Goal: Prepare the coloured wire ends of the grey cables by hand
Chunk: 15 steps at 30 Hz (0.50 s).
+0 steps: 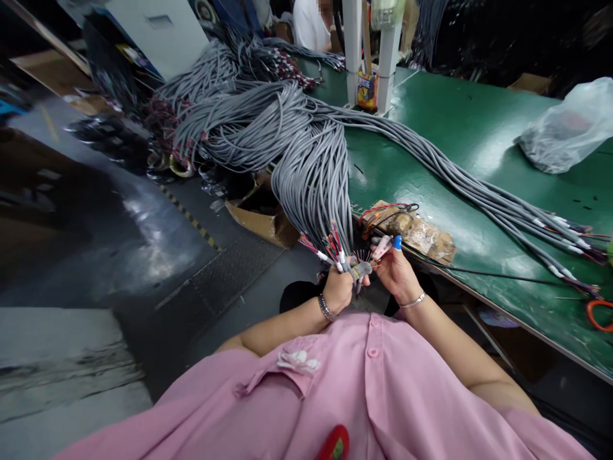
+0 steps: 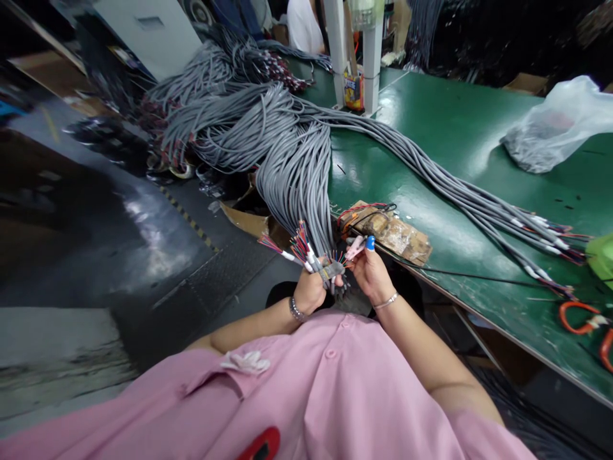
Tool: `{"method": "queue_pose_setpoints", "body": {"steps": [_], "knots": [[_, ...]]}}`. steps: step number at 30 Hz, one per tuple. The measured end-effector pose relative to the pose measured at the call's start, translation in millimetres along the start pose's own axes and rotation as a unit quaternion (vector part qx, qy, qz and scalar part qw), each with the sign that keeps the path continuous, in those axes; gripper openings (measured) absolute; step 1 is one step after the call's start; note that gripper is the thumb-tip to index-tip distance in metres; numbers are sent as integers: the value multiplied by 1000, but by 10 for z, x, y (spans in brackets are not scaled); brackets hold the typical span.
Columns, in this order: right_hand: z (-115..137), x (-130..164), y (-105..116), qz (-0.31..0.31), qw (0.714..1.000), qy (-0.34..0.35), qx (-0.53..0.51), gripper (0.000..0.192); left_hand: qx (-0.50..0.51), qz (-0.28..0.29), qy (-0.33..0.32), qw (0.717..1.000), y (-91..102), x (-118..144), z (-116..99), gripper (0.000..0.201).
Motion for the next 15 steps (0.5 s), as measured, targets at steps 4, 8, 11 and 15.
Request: {"method": "queue_pose_setpoints", "body": {"steps": [4,8,11,15], "knots": [[9,59,-20,24,999,-25,18,49,-1,1,-1,1000,45,39,-1,27],[59,114,-46,39,998,-40,30,44,3,7,-8,1000,54,62,-33,25],[108,138,-59,29,998,-21,56,29,4,13,-4,1000,22,62,-63,26],[125,134,-53,19,998,-8,63,30,6,12,-7,1000,-10,51,-91,30]]}}
Point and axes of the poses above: each hand's wrist, its own x-axis away from the middle knuckle, its own y-axis out of the back of the hand, z = x × y, the point moved 5 cm from there along -x, towards the middle knuckle, and after that the axes turned 5 degrees about x, right-handed, at the moved point
